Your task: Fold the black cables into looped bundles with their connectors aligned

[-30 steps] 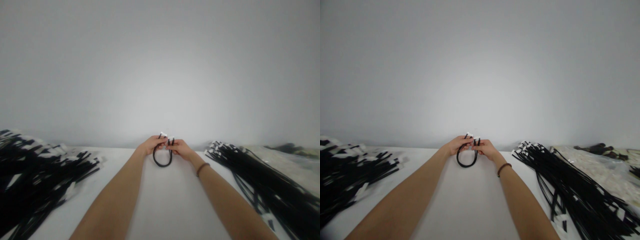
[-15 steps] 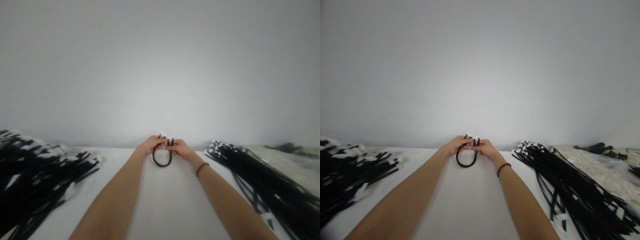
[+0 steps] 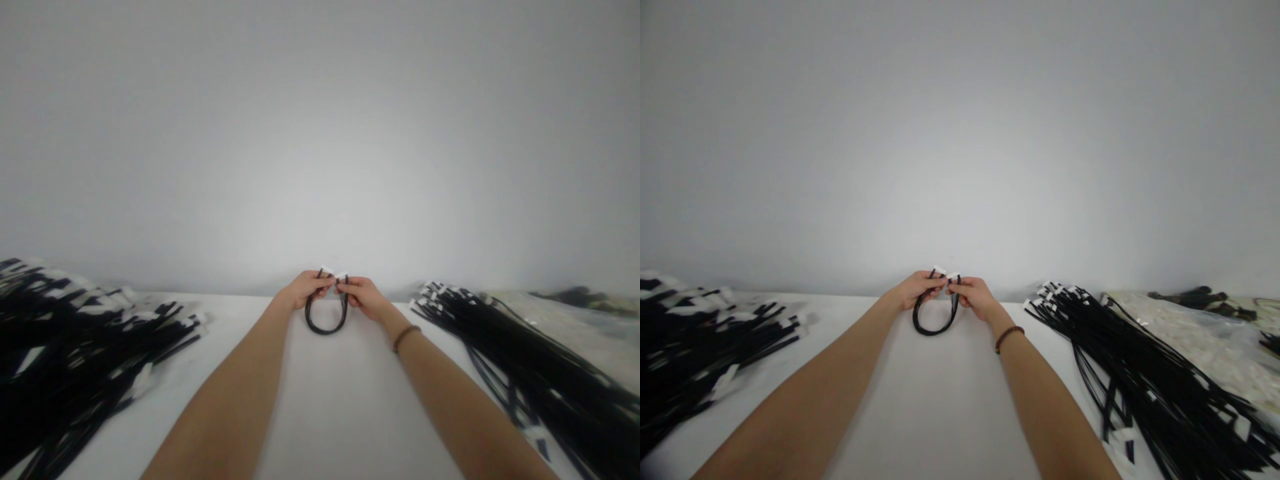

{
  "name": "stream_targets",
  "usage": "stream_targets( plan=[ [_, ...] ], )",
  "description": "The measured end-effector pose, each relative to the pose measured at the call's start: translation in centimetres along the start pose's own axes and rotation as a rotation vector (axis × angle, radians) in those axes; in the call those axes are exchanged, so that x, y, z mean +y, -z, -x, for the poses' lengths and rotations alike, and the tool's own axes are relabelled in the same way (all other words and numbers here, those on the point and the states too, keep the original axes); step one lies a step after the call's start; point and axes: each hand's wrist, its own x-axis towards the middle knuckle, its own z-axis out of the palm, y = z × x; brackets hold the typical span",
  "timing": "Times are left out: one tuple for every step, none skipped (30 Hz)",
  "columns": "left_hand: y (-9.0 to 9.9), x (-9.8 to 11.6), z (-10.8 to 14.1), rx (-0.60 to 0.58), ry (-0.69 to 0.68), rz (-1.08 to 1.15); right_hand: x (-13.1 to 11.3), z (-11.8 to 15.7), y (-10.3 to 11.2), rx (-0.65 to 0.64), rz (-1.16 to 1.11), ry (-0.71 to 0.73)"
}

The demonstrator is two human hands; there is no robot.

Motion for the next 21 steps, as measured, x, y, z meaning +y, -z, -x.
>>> stream_targets(
  plan=[
    [-0.07, 0.04, 0.02, 0.001, 0.001, -0.009, 0.03, -0.02, 0.03, 0.005, -0.007, 0.001],
    [-0.14, 0.08, 0.06, 0.004, 0.002, -0.016, 0.05, -0.02, 0.04, 0.006, -0.009, 0.002],
    [-0.21, 0.14, 0.12, 0.006, 0.003, -0.019, 0.06, 0.00, 0.04, 0.005, -0.006, 0.001],
    [-0.29, 0.20, 0.19, 0.007, 0.003, -0.022, 0.06, 0.02, 0.04, 0.004, -0.002, -0.001],
    [-0.36, 0.27, 0.28, 0.006, 0.003, -0.024, 0.06, 0.05, 0.03, 0.003, 0.002, -0.007],
    [-0.42, 0.35, 0.37, 0.004, 0.004, -0.027, 0.06, 0.07, 0.01, 0.004, 0.006, -0.011],
    [-0.48, 0.43, 0.48, 0.002, 0.005, -0.029, 0.06, 0.08, 0.00, 0.008, 0.008, -0.014],
    [-0.53, 0.52, 0.58, -0.001, 0.004, -0.031, 0.07, 0.09, -0.01, 0.013, 0.010, -0.013],
    [-0.57, 0.60, 0.69, -0.005, 0.003, -0.034, 0.08, 0.08, -0.01, 0.018, 0.011, -0.013],
    [-0.61, 0.69, 0.79, -0.008, 0.001, -0.037, 0.11, 0.06, -0.02, 0.024, 0.011, -0.011],
    [-0.64, 0.76, 0.87, -0.009, 0.000, -0.040, 0.13, 0.03, -0.01, 0.029, 0.011, -0.010],
    [-0.68, 0.83, 0.94, -0.010, 0.001, -0.042, 0.15, 0.00, -0.01, 0.032, 0.012, -0.009],
    [-0.71, 0.88, 0.98, -0.010, 0.003, -0.044, 0.16, -0.02, 0.00, 0.033, 0.014, -0.010],
    [-0.73, 0.92, 1.01, -0.007, 0.007, -0.046, 0.16, -0.03, 0.00, 0.032, 0.016, -0.011],
    [-0.76, 0.95, 1.01, -0.005, 0.012, -0.046, 0.15, -0.03, -0.01, 0.031, 0.018, -0.012],
    [-0.77, 0.95, 1.00, -0.001, 0.016, -0.048, 0.11, -0.02, -0.01, 0.031, 0.020, -0.013],
    [-0.78, 0.94, 0.97, 0.002, 0.018, -0.051, 0.07, 0.01, -0.03, 0.030, 0.021, -0.014],
    [-0.78, 0.91, 0.93, 0.006, 0.019, -0.054, 0.01, 0.04, -0.05, 0.031, 0.020, -0.016],
    [-0.77, 0.86, 0.87, 0.009, 0.018, -0.058, -0.05, 0.07, -0.06, 0.031, 0.016, -0.015],
    [-0.75, 0.80, 0.81, 0.011, 0.015, -0.061, -0.11, 0.09, -0.07, 0.027, 0.010, -0.012],
    [-0.73, 0.74, 0.75, 0.009, 0.009, -0.065, -0.16, 0.11, -0.07, 0.022, -0.001, -0.011]
  ],
)
